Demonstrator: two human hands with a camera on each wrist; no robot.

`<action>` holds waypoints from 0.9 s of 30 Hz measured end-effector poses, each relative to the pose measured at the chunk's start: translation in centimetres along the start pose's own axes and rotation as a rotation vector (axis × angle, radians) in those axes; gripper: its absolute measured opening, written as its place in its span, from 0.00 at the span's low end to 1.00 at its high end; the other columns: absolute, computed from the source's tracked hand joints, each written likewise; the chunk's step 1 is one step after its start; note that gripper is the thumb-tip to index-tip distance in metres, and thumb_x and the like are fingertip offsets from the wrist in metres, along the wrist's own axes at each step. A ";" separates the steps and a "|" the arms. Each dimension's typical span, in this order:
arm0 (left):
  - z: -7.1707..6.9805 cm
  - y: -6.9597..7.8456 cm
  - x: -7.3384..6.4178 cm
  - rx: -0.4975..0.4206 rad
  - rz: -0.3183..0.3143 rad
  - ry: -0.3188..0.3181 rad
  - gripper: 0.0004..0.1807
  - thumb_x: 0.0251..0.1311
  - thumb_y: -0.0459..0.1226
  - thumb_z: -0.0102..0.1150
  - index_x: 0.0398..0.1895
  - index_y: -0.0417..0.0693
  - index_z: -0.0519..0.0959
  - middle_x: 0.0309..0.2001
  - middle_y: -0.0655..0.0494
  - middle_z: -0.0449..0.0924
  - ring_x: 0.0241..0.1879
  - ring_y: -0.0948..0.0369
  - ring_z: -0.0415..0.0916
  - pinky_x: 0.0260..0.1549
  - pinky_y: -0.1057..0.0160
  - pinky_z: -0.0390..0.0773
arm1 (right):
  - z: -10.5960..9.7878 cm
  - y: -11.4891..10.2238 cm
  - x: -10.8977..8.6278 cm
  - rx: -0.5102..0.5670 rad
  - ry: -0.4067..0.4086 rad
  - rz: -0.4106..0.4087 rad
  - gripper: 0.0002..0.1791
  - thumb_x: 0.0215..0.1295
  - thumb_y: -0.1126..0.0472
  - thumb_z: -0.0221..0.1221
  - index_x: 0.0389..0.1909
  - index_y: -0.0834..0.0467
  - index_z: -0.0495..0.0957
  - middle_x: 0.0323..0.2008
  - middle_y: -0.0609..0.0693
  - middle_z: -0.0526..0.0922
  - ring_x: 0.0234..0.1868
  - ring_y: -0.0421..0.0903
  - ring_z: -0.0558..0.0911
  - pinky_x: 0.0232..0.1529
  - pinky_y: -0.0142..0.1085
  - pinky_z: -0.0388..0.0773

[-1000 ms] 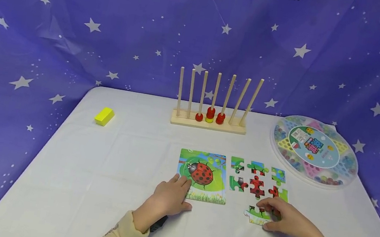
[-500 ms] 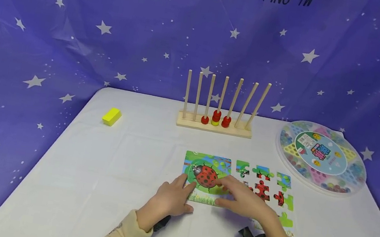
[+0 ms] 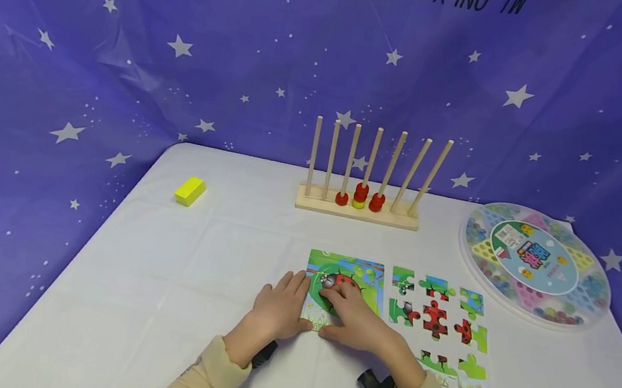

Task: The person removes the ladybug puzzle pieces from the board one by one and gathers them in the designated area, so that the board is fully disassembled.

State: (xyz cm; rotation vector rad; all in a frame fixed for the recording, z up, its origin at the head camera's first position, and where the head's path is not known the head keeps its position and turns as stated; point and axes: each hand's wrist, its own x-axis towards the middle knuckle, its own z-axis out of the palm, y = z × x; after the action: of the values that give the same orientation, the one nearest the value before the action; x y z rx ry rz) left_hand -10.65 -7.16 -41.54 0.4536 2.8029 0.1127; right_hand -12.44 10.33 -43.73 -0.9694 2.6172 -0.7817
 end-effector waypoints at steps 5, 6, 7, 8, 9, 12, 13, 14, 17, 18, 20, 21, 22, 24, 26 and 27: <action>0.3 -0.2 0.4 0.002 -0.018 -0.020 0.45 0.51 0.58 0.57 0.68 0.43 0.55 0.68 0.52 0.51 0.65 0.53 0.51 0.53 0.49 0.63 | 0.1 -0.3 0.2 0.007 -0.014 0.042 0.37 0.50 0.60 0.67 0.60 0.68 0.63 0.48 0.56 0.66 0.52 0.53 0.67 0.50 0.48 0.65; 0.3 -0.2 0.4 0.003 -0.017 -0.020 0.46 0.51 0.58 0.57 0.68 0.43 0.56 0.68 0.52 0.51 0.65 0.53 0.51 0.53 0.50 0.63 | 0.1 -0.3 0.3 0.013 -0.018 0.056 0.38 0.50 0.60 0.67 0.60 0.68 0.62 0.50 0.57 0.66 0.53 0.54 0.67 0.51 0.48 0.65; 0.3 -0.2 0.5 0.004 -0.015 -0.018 0.46 0.51 0.58 0.57 0.68 0.43 0.56 0.68 0.52 0.51 0.65 0.53 0.51 0.53 0.50 0.63 | 0.1 -0.3 0.3 0.019 -0.020 0.066 0.38 0.50 0.60 0.67 0.61 0.68 0.62 0.51 0.58 0.66 0.54 0.55 0.67 0.51 0.49 0.65; 0.3 -0.2 0.5 0.003 -0.014 -0.016 0.46 0.51 0.58 0.58 0.68 0.43 0.56 0.68 0.52 0.51 0.65 0.54 0.51 0.52 0.50 0.63 | 0.1 -0.3 0.4 0.026 -0.019 0.077 0.39 0.49 0.60 0.68 0.61 0.67 0.62 0.52 0.59 0.66 0.55 0.56 0.67 0.52 0.49 0.64; 0.3 -0.2 0.5 0.003 -0.014 -0.014 0.46 0.51 0.58 0.58 0.68 0.44 0.56 0.68 0.53 0.51 0.65 0.54 0.51 0.52 0.50 0.63 | 0.0 -0.2 0.4 0.036 -0.017 0.084 0.39 0.49 0.60 0.68 0.61 0.67 0.63 0.53 0.60 0.66 0.56 0.56 0.66 0.53 0.49 0.64; 0.4 -0.1 0.6 0.007 -0.009 -0.004 0.46 0.50 0.58 0.58 0.68 0.44 0.56 0.68 0.52 0.52 0.65 0.53 0.52 0.52 0.50 0.64 | 0.1 0.0 0.5 0.061 -0.004 0.097 0.38 0.47 0.60 0.69 0.59 0.64 0.64 0.54 0.60 0.67 0.57 0.56 0.66 0.53 0.50 0.64; 0.4 -0.1 0.6 0.008 -0.007 -0.003 0.46 0.50 0.58 0.58 0.68 0.44 0.56 0.68 0.52 0.52 0.65 0.53 0.52 0.52 0.49 0.64 | 0.1 0.0 0.5 0.068 0.002 0.098 0.38 0.46 0.60 0.69 0.59 0.63 0.65 0.54 0.59 0.67 0.56 0.56 0.67 0.53 0.49 0.64; 0.5 -0.1 0.6 0.010 -0.005 -0.001 0.46 0.50 0.58 0.58 0.68 0.44 0.56 0.68 0.52 0.52 0.65 0.53 0.52 0.51 0.49 0.64 | 0.1 0.1 0.5 0.076 0.010 0.099 0.38 0.45 0.60 0.70 0.58 0.63 0.65 0.54 0.59 0.67 0.56 0.56 0.67 0.52 0.50 0.64; 0.5 -0.2 0.6 0.021 -0.001 -0.001 0.46 0.50 0.58 0.58 0.68 0.44 0.56 0.68 0.52 0.52 0.65 0.53 0.52 0.51 0.49 0.64 | 0.2 0.1 0.5 0.099 0.025 0.102 0.38 0.44 0.60 0.70 0.58 0.62 0.65 0.53 0.58 0.68 0.55 0.55 0.68 0.51 0.49 0.65; 0.5 -0.2 0.6 0.020 -0.004 -0.001 0.46 0.50 0.58 0.58 0.67 0.44 0.57 0.68 0.52 0.52 0.65 0.53 0.52 0.51 0.49 0.64 | 0.2 0.1 0.5 0.110 0.028 0.102 0.38 0.44 0.61 0.70 0.58 0.61 0.65 0.52 0.57 0.69 0.54 0.54 0.69 0.51 0.49 0.66; 0.5 -0.3 0.6 0.015 -0.009 0.001 0.46 0.50 0.58 0.58 0.67 0.43 0.57 0.68 0.52 0.52 0.65 0.53 0.52 0.52 0.49 0.64 | 0.2 0.1 0.6 0.124 0.036 0.100 0.38 0.44 0.60 0.70 0.58 0.62 0.66 0.51 0.56 0.70 0.52 0.52 0.70 0.50 0.49 0.66; 0.5 -0.4 0.6 0.013 -0.011 -0.001 0.46 0.50 0.58 0.58 0.67 0.43 0.57 0.68 0.52 0.52 0.65 0.53 0.51 0.52 0.49 0.64 | 0.2 0.2 0.7 0.130 0.037 0.099 0.38 0.45 0.61 0.70 0.58 0.62 0.66 0.50 0.55 0.70 0.51 0.51 0.71 0.49 0.48 0.67; 0.4 -0.4 0.6 0.009 -0.012 -0.001 0.46 0.50 0.58 0.58 0.68 0.43 0.56 0.68 0.52 0.52 0.65 0.53 0.51 0.52 0.48 0.63 | 0.2 0.2 0.7 0.136 0.040 0.097 0.38 0.45 0.61 0.70 0.58 0.63 0.66 0.49 0.55 0.71 0.49 0.50 0.72 0.48 0.47 0.67; 0.3 -0.5 0.6 0.002 -0.011 -0.001 0.46 0.50 0.58 0.58 0.68 0.43 0.56 0.68 0.51 0.52 0.65 0.53 0.51 0.52 0.48 0.63 | 0.2 0.3 0.8 0.135 0.042 0.097 0.38 0.45 0.60 0.70 0.58 0.63 0.67 0.48 0.53 0.72 0.47 0.48 0.72 0.47 0.46 0.68; 0.2 -0.5 0.7 0.001 -0.010 -0.005 0.46 0.50 0.58 0.57 0.68 0.43 0.56 0.68 0.51 0.51 0.65 0.53 0.51 0.52 0.49 0.63 | 0.1 0.5 0.7 0.133 0.046 0.091 0.37 0.45 0.59 0.70 0.58 0.64 0.67 0.46 0.52 0.73 0.45 0.46 0.73 0.45 0.44 0.69; 0.2 -0.6 0.7 0.001 -0.009 -0.006 0.46 0.50 0.58 0.58 0.68 0.43 0.56 0.68 0.51 0.51 0.65 0.53 0.51 0.52 0.49 0.63 | 0.0 0.7 0.7 0.139 0.047 0.087 0.37 0.45 0.58 0.70 0.58 0.64 0.67 0.45 0.50 0.73 0.43 0.46 0.72 0.44 0.43 0.69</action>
State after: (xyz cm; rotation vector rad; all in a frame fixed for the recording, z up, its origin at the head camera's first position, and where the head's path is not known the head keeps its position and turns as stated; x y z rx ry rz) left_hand -11.39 -7.47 -41.96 0.4409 2.7990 0.1086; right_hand -13.31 10.29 -44.14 -0.8037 2.5838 -0.9607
